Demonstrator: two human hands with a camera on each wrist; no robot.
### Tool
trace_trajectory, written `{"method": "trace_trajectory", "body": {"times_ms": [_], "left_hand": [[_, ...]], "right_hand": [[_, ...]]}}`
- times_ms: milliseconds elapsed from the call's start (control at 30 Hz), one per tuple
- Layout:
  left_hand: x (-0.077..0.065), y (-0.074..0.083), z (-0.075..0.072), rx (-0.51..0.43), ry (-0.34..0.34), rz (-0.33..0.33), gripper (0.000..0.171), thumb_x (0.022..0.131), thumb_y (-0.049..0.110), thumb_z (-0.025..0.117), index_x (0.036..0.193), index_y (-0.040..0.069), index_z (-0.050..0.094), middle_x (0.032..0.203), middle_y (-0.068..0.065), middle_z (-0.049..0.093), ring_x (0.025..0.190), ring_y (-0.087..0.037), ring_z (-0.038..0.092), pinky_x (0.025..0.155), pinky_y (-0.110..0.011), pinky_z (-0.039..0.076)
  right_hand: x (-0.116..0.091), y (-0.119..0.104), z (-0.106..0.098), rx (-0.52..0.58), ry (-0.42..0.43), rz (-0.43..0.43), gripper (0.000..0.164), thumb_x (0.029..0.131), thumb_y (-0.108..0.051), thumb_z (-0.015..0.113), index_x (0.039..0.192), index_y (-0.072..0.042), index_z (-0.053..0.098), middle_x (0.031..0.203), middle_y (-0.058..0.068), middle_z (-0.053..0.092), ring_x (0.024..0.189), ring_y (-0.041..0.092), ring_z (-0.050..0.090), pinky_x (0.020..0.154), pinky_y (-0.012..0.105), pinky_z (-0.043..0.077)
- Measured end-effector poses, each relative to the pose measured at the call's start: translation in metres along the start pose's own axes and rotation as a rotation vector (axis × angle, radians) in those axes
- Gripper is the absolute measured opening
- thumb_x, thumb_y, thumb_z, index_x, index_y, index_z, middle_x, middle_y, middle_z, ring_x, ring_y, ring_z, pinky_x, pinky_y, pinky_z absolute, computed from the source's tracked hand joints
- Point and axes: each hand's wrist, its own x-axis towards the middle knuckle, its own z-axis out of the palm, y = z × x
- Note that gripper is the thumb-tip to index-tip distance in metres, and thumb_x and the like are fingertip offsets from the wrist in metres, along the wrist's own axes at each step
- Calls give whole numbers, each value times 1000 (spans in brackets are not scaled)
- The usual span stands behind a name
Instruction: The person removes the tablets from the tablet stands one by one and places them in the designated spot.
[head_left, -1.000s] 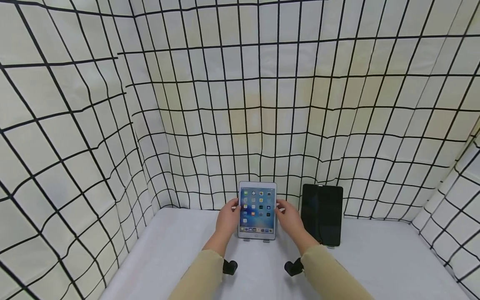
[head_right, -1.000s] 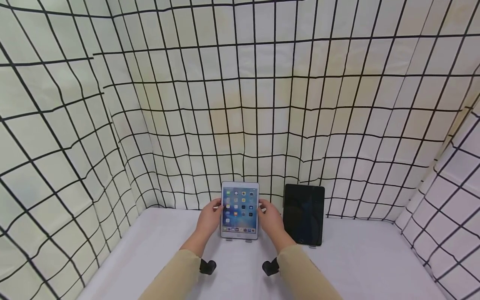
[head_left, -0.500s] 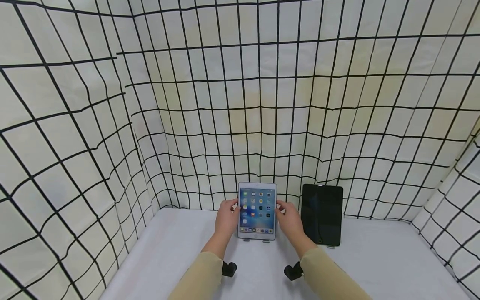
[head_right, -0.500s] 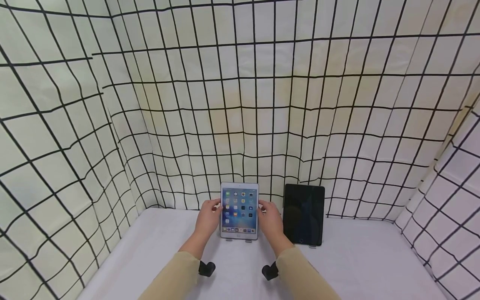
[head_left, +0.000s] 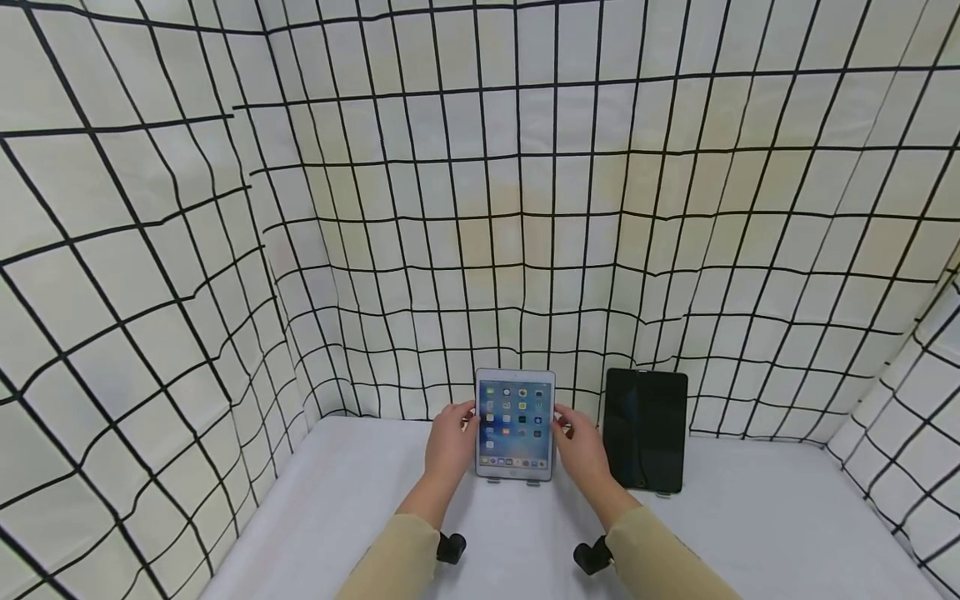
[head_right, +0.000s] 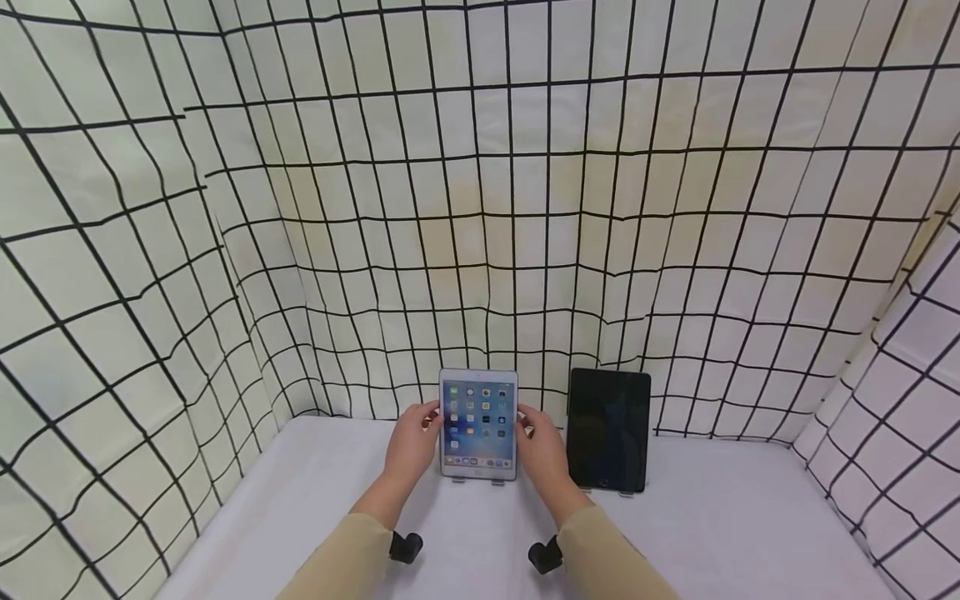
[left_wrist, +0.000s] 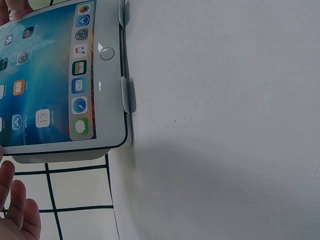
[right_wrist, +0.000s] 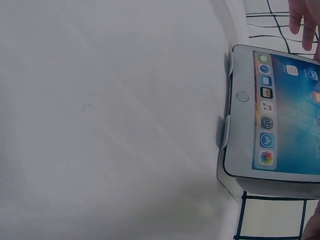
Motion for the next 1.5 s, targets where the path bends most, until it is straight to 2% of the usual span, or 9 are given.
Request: {"method": "trace_trajectory", "body": {"times_ms": [100,300,400,633,967,1500], "left_hand": [[-2,0,-2,-11,3,-7,33,100,21,61,132,12,64,110,-2,66,100,-21,61,84,-39,52],[-7,-3,-2,-34,-38,-73,41,100,19,60,140,17,57,111,-3,69,99,-19,63,82,-40,53],[-9,-5,-1,-49,-47,-80,43,99,17,60,142,18,55,111,-2,69,101,-20,64,81,-39,53],[-8,-6,-1,-99,-51,-81,44,99,14,60,143,19,55,112,-2,68,104,-21,64,81,-38,54],[-5,-7,0,-121,-75,-86,44,99,10,60,142,17,55,112,-4,67,106,-23,64,83,-38,54],[-5,-8,-4,-175,-78,-94,42,100,13,59,142,16,55,113,-4,67,107,-23,63,85,-39,54]], "right_hand": [[-1,2,1,9,-24,11,42,99,-17,62,141,-16,55,113,6,66,83,19,55,67,31,49],[-3,8,6,36,-91,36,55,98,-12,62,149,-20,45,117,9,66,72,14,57,63,28,50],[-4,9,8,44,-89,44,57,97,-11,63,150,-20,44,117,7,67,78,16,58,67,30,50],[-6,7,8,17,-50,33,56,97,-12,63,150,-21,45,115,4,68,104,21,61,82,39,54],[-6,6,6,75,-65,69,58,97,-10,62,151,-22,44,115,6,66,105,22,62,83,37,56],[-7,3,4,76,-51,41,56,97,-9,63,149,-22,46,113,6,66,107,24,62,86,41,54]]}}
